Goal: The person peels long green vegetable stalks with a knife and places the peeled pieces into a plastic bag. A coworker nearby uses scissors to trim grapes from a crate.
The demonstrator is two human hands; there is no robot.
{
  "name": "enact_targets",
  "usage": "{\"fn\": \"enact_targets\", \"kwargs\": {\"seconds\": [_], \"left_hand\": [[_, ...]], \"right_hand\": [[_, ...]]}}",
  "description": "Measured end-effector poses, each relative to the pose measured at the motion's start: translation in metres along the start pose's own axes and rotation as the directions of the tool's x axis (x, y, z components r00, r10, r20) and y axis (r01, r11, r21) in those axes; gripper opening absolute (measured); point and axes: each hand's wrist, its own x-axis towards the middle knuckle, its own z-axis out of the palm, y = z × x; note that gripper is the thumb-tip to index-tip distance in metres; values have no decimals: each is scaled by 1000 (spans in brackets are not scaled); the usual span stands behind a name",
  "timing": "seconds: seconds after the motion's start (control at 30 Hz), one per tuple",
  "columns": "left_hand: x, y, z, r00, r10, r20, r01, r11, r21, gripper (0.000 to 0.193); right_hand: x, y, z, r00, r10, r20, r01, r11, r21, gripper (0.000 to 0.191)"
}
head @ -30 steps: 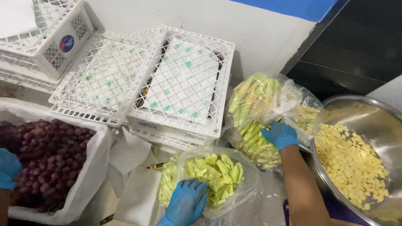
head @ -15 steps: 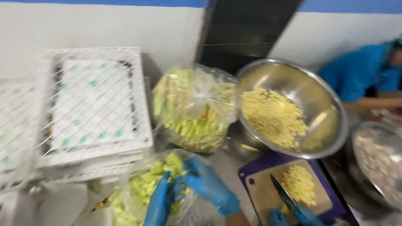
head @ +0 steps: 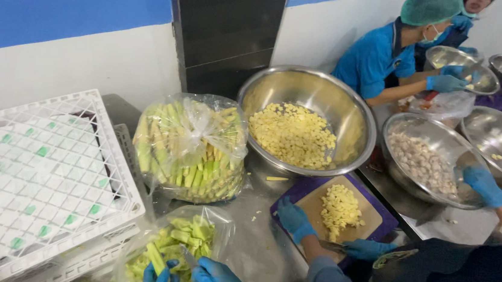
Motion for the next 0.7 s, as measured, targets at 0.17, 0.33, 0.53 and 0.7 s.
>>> {"fn": "enact_targets", "kwargs": {"seconds": [0.17,0.33,0.53,0.7], "left_hand": [[-4,26,12,999,21,-30,-15,983,181,37],[-28,63,34,998,-17,-62,28,983,183,45],[-39,94,52,995,14,96,-14,1000,-2,54],[-46,97,58,998,44,55,-45,999,26,42]], "right_hand": [[-9,6,15,985,-159,-71,128,937,-325,15],[-37,-38,28,964,-260,-45,219,882,-418,22],[-43,-61,31,977,-212,8,194,877,-439,48],[-44,-60,33,975,-221,-16,193,880,-435,48]]}}
